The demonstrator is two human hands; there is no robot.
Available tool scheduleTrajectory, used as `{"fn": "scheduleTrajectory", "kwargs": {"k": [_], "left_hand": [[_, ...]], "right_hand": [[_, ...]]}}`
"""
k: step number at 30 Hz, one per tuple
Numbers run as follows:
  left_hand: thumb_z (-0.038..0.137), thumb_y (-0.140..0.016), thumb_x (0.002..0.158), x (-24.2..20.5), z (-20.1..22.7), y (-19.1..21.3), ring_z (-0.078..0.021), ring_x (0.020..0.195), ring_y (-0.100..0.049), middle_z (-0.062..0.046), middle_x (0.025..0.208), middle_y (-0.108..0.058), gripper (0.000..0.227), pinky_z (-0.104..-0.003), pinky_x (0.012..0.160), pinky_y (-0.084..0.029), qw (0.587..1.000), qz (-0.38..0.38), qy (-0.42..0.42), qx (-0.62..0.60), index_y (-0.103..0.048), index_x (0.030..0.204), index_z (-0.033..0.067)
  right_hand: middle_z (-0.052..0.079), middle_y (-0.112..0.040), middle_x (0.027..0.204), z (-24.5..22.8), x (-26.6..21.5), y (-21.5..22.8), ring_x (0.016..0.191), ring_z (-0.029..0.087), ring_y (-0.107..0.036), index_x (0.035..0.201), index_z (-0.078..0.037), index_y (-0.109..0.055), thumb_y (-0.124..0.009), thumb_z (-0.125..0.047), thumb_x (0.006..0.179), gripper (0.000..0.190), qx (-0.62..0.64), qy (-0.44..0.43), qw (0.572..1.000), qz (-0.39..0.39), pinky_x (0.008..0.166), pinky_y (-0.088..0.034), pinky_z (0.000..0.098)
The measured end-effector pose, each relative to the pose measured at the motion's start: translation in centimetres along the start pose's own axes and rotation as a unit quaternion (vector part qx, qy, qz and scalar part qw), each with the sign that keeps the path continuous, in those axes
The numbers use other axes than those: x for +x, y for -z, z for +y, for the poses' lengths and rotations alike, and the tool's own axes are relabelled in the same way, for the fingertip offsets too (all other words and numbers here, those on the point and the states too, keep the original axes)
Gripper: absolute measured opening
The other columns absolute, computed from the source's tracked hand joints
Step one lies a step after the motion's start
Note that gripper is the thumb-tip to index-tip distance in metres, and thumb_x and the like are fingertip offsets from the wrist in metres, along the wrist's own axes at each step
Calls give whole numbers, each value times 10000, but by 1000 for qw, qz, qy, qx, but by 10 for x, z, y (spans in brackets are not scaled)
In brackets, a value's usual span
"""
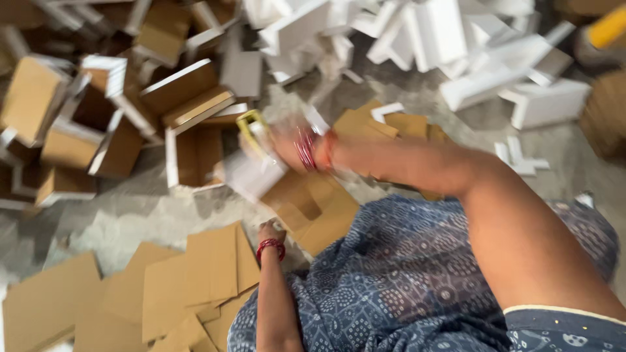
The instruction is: The person sits on the floor and assembles small cardboard boxes by inserting white foam inserts into the cardboard frames. They use a handheld tape dispenser to secure the edges of the boxes with clear tape. The person repeatedly picks up a cardboard piece, inserts the foam, and tapes the assembly.
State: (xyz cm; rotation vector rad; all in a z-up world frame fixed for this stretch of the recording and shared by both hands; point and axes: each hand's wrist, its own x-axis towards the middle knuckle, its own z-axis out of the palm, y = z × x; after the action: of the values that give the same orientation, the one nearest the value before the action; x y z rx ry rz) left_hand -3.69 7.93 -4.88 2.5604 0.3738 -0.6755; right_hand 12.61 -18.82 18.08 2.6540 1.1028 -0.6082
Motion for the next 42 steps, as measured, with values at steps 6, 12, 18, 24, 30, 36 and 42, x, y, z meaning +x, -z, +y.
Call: {"fn": "scheduleTrajectory", "kwargs": {"k": [6,12,18,24,30,36,42], "left_hand": [[404,-893,700,-7,26,-15,-395,1430,-426,-183,1600,-360,925,-460,1157,-409,994,89,-70,-11,-475,1512,260],[361,-974,585,-18,46,-26,-415,1517,-238,-141,1688,-194,1149,-503,1189,-352,996,34,-79,29,-351,1549,309],[343,-1030,499,-26,53,-26,-427,1500,-225,-164,1676,-137,1277,-510,1188,-320,993,24,-55,105,-316,1558,350],[268,-1044,436,-25,69,-19,-357,1473,-325,-137,1668,-172,1329,-490,1202,-360,994,11,-9,104,-331,1551,394],[225,-1055,426,-28,92,-5,-384,1466,-295,-136,1641,-175,1372,-469,1173,-373,995,-11,24,97,-299,1555,415],[261,-1050,416,-36,106,8,-371,1406,-377,-102,1637,-202,1339,-473,1105,-443,992,1,40,119,-336,1535,434],[336,-1031,456,-66,88,-6,-351,1294,-473,-86,1455,-443,1198,-519,1032,-441,993,99,-11,69,-420,1484,408]], "right_hand": [[136,-690,1156,200,-161,42,1072,360,-659,1207,-180,-696,-703,-206,867,341,46,-303,933,189,879,-535,493],[135,-657,1240,266,-327,-73,1117,370,-621,1315,-206,-652,-703,-204,869,449,59,-507,845,161,891,-513,502],[118,-637,1326,303,-298,-256,1223,332,-602,1392,-272,-636,-558,-119,967,459,5,-492,855,162,953,-491,489],[200,-575,1462,383,-236,-354,1214,416,-571,1528,-314,-523,-478,-112,966,599,-8,-499,826,262,968,-448,573],[119,-698,1129,367,-247,-351,1207,326,-627,1007,-157,-790,-553,-190,1033,241,-54,-496,861,100,1187,-325,655],[190,-688,1136,292,-217,-214,1062,379,-657,1151,-75,-716,-792,-322,857,391,100,-294,937,163,903,-543,481],[131,-697,1066,63,-170,-112,985,267,-722,1305,-145,-629,-808,-564,788,689,368,-14,929,43,909,-559,421]]}}
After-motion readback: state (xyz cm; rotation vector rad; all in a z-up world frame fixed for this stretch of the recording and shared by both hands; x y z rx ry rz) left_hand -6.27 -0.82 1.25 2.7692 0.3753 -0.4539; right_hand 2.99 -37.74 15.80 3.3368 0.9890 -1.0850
